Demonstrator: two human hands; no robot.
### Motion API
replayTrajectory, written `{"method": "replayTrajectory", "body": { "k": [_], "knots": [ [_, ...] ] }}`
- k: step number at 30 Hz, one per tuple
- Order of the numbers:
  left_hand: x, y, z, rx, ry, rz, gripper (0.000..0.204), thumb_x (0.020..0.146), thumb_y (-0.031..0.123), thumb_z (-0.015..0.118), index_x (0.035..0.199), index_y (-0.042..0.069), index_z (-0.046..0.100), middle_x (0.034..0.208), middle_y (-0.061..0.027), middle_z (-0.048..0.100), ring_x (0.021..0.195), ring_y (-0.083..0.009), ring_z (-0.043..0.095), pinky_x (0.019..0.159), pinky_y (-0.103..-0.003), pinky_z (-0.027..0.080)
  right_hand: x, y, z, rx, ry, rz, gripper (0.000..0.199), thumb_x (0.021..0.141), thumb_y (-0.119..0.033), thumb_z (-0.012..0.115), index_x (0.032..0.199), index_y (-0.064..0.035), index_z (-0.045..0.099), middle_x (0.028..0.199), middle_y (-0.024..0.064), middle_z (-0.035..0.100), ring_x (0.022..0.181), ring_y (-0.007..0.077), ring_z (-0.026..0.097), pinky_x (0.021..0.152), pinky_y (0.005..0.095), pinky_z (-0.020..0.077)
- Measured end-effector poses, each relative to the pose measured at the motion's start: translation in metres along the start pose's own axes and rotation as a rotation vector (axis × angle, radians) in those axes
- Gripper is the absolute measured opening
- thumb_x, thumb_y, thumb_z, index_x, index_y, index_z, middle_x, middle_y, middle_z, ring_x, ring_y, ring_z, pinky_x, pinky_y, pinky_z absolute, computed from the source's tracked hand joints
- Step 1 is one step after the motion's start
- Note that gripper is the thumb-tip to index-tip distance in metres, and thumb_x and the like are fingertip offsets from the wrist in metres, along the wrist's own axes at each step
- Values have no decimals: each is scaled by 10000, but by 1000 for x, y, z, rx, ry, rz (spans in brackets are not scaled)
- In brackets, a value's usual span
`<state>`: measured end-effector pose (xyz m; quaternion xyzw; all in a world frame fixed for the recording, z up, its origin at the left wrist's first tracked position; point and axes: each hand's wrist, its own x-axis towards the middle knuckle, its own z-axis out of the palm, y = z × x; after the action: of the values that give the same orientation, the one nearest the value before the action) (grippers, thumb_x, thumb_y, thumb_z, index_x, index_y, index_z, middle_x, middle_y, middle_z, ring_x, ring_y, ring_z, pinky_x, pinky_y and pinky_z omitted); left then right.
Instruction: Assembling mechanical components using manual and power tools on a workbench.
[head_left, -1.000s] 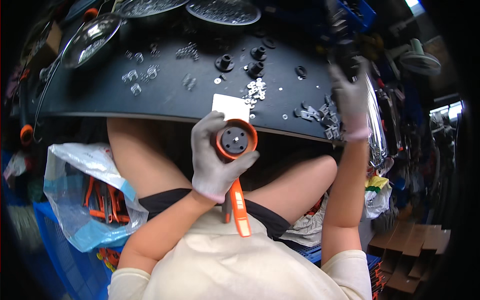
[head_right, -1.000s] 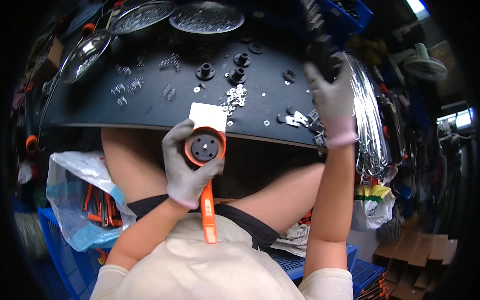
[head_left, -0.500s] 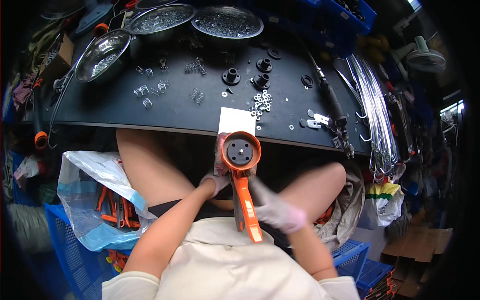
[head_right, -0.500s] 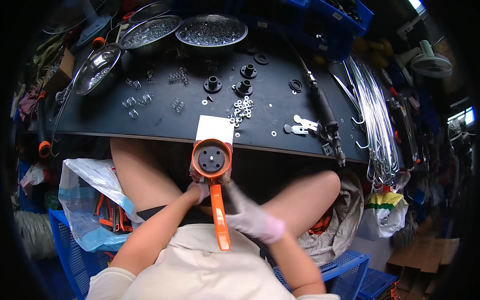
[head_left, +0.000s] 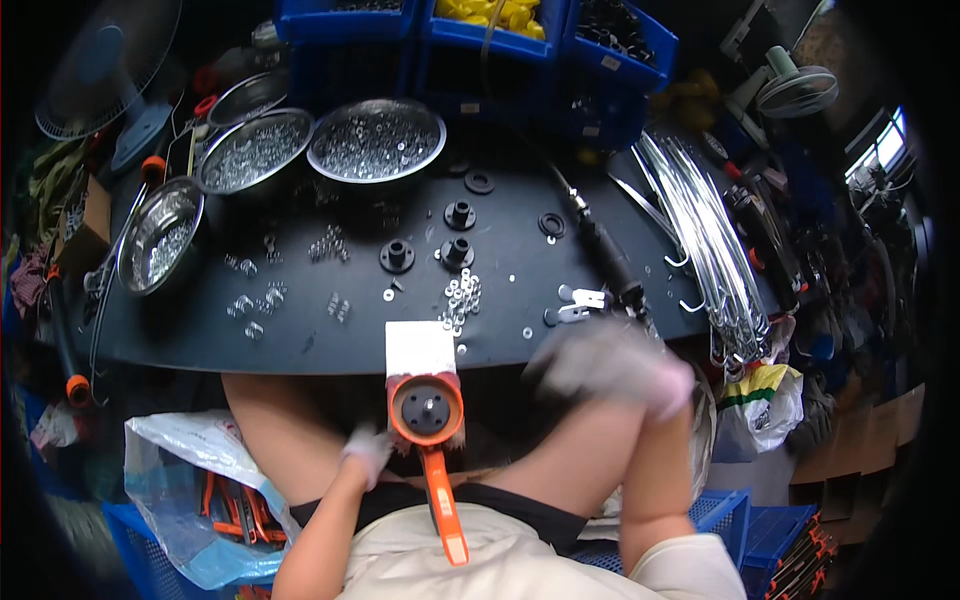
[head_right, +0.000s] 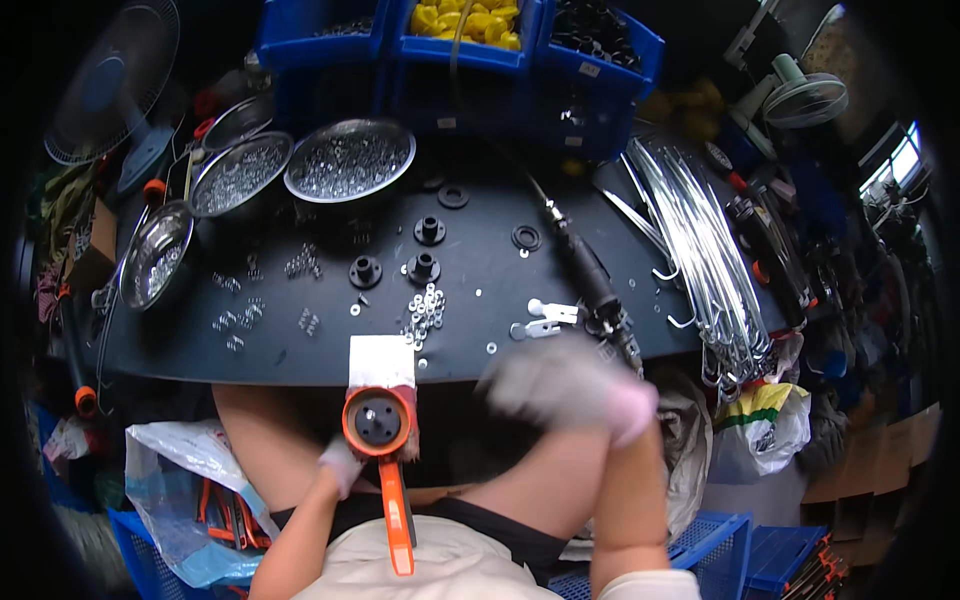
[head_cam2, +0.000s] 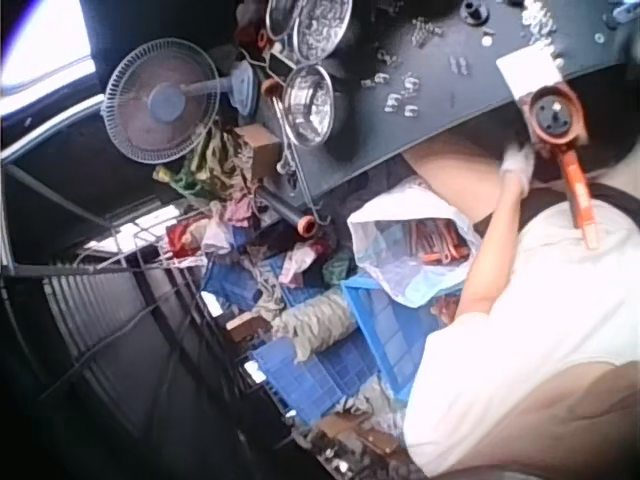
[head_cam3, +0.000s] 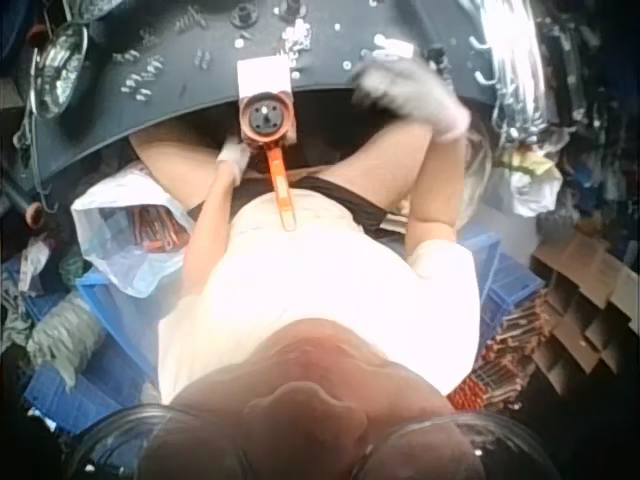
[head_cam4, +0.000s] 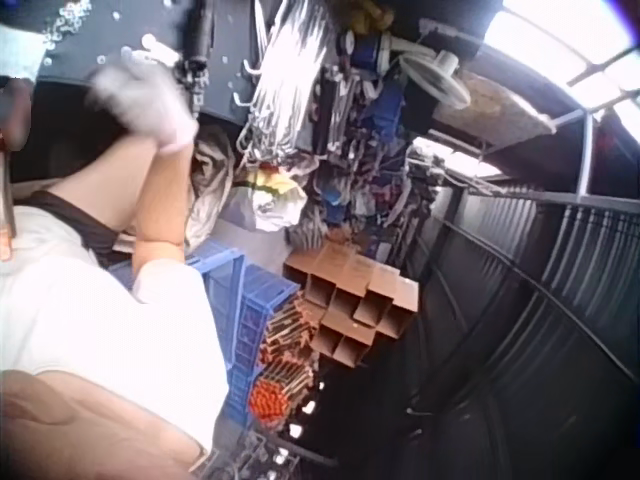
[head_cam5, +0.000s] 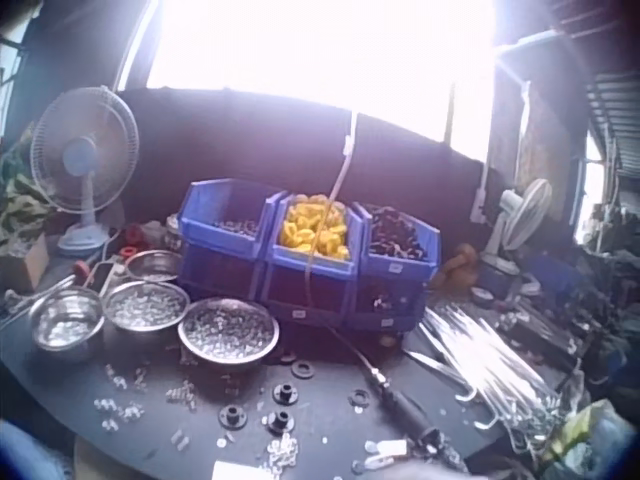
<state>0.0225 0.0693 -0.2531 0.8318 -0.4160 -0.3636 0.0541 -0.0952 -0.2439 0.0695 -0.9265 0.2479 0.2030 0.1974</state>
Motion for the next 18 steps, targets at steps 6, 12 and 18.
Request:
{"method": "replayTrajectory", "body": {
  "k": [6, 12, 18],
  "knots": [
    [-107, 123, -196, -879, 984, 17, 182, 833, 186, 624, 967, 63, 628, 907, -69, 589, 819, -194, 571, 772, -329, 461, 231, 173, -150, -91, 557, 480, 756, 860, -661, 450, 1239, -24, 598, 1323, 245, 522, 1248, 354, 498, 1030, 417, 389],
    [-46, 129, -262, 85, 1115, 125, 160, 756, 254, 701, 874, 145, 692, 996, -20, 606, 1074, -248, 519, 991, -427, 343, 316, 148, -114, 92, 887, 678, 799, 727, -669, 626, 1279, -93, 581, 1355, 235, 498, 1275, 348, 478, 1022, 451, 419],
    [-35, 132, -288, 264, 751, -49, 143, 750, 282, 697, 807, 151, 703, 971, -33, 622, 1033, -237, 543, 994, -408, 342, 208, 142, -129, 88, 753, 47, 537, 797, -427, 714, 1118, 0, 659, 1144, 233, 639, 1043, 337, 629, 871, 368, 484]
  ]
}}
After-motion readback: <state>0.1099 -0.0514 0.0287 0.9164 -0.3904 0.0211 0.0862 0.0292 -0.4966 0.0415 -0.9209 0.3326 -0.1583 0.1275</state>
